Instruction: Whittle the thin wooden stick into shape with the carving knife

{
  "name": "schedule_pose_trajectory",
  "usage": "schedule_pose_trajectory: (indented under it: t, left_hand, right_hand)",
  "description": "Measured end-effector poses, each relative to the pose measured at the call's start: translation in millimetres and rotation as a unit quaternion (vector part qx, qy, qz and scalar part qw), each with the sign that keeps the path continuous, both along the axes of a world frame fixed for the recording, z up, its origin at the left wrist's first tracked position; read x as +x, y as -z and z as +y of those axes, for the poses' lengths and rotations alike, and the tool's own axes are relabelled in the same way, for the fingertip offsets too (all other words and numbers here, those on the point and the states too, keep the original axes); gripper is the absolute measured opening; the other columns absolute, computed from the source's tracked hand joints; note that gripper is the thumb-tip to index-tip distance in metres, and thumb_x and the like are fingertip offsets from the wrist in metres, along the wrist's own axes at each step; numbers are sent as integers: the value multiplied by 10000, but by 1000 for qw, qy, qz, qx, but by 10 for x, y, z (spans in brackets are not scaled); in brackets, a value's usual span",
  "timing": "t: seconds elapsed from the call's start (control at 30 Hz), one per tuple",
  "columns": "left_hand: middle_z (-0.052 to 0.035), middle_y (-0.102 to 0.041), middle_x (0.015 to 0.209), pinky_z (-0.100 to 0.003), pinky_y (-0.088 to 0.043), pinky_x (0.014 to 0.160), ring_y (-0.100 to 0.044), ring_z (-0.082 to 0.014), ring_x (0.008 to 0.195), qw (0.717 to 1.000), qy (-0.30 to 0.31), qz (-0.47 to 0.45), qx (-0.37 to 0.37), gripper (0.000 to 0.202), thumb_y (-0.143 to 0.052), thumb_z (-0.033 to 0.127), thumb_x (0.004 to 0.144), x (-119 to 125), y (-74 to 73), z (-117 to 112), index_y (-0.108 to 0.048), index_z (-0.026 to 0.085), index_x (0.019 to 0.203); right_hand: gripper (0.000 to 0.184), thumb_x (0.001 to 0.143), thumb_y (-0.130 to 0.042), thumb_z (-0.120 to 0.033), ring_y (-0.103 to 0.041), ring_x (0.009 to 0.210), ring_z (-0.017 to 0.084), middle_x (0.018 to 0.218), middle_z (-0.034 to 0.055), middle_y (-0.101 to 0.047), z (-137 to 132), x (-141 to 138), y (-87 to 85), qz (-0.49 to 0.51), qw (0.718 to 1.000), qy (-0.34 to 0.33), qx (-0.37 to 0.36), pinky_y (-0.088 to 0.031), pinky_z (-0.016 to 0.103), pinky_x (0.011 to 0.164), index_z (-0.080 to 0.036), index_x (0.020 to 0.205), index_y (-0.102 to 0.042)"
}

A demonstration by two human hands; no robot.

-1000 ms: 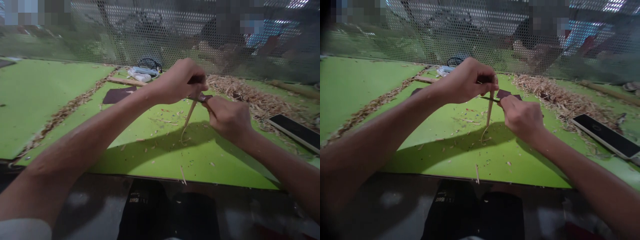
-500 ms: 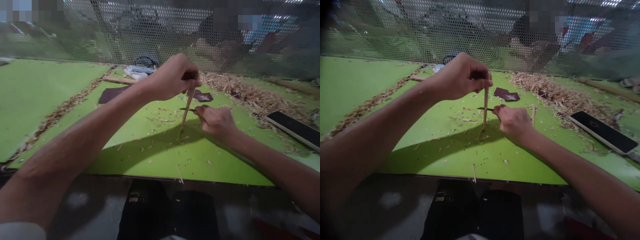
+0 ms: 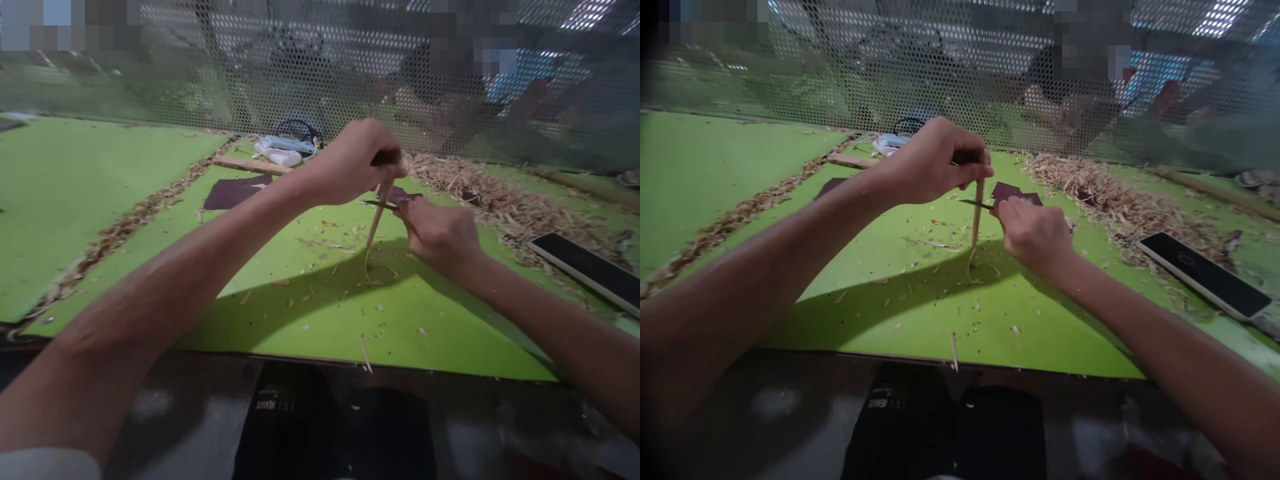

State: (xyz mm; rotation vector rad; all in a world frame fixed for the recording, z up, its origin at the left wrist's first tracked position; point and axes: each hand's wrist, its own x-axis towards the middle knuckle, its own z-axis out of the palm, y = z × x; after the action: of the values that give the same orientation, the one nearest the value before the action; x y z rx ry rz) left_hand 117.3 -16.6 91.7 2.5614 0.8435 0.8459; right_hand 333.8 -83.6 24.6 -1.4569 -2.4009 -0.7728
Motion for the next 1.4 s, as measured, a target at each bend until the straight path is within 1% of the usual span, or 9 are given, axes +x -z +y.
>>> schedule_pose_trajectory:
  t: [0.17,0.5,0.73,0.83,0.9,1.1,1.17,1.27,1.4]
  left_hand:
    - [6,-591,669,-283,-310,664,-459,-76,636,1000,-7,0,-12,265,-648,263,976,-5,-12,12,-684,112,762]
    - [7,-626,597,-268,-364,557,-515,-103,569,992,24,-68,-99,294,-705,226,948,-33,58,81,-624,193,666]
    - [-21,-694,641,-296,-443,536,-561,-121,535,985,64,-93,-129,290,-775,289,909,-44,108,142,-637,219,663]
    - [-18,-674,607,-295,-440,524,-564,-123,514,987,60,-96,-111,269,-752,227,912,-27,104,122,-645,204,665]
    - [-24,-668,597,-290,-431,516,-557,-122,502,990,37,-89,-99,284,-697,189,937,-15,101,113,-640,199,659]
    - [-36,-677,604,-287,-431,531,-553,-128,524,993,26,-83,-79,293,-689,262,944,-14,122,147,-656,209,658]
    - [-30,-662,588,-281,-432,545,-558,-128,541,994,27,-83,-62,287,-677,252,944,-11,128,155,-663,203,662]
    - [-26,-642,573,-277,-439,566,-563,-132,564,996,25,-77,-46,268,-671,226,942,2,130,164,-668,191,676]
    - [-26,-631,572,-279,-453,591,-572,-145,602,996,23,-78,-40,218,-686,212,938,12,141,193,-675,179,723]
  right_hand:
    - [318,1071,-435,-214,-485,607,165,740,69,-652,82,41,152,51,998,-13,-38,-326,317,576,-140,978,-729]
    - [298,1062,-439,-181,-483,565,140,699,34,-645,142,89,333,112,989,-99,1,-332,297,546,-169,910,-696]
    - [315,1050,-408,-161,-281,442,100,571,-26,-502,53,129,467,11,987,-50,-153,-220,291,455,-176,890,-679]
    - [366,1041,-402,-162,-230,425,101,497,-37,-397,34,119,439,-53,980,-19,-193,-207,304,449,-180,764,-641]
    - [396,1046,-389,-162,-239,420,103,497,-31,-412,24,106,406,-76,973,-18,-218,-222,302,440,-176,738,-638]
    - [349,1053,-393,-167,-295,400,99,555,-28,-511,25,95,330,-55,972,-43,-226,-246,271,405,-154,875,-693]
    - [390,1067,-331,-149,-332,420,99,600,-12,-556,45,87,253,-28,977,-45,-208,-272,261,420,-151,929,-696]
    - [408,1087,-305,-172,-469,555,132,769,62,-669,89,54,81,21,993,-29,-115,-340,276,511,-147,1042,-709]
    - [362,1083,-379,-254,-482,610,172,798,87,-685,130,3,-28,52,997,-18,-45,-304,311,558,-174,984,-719]
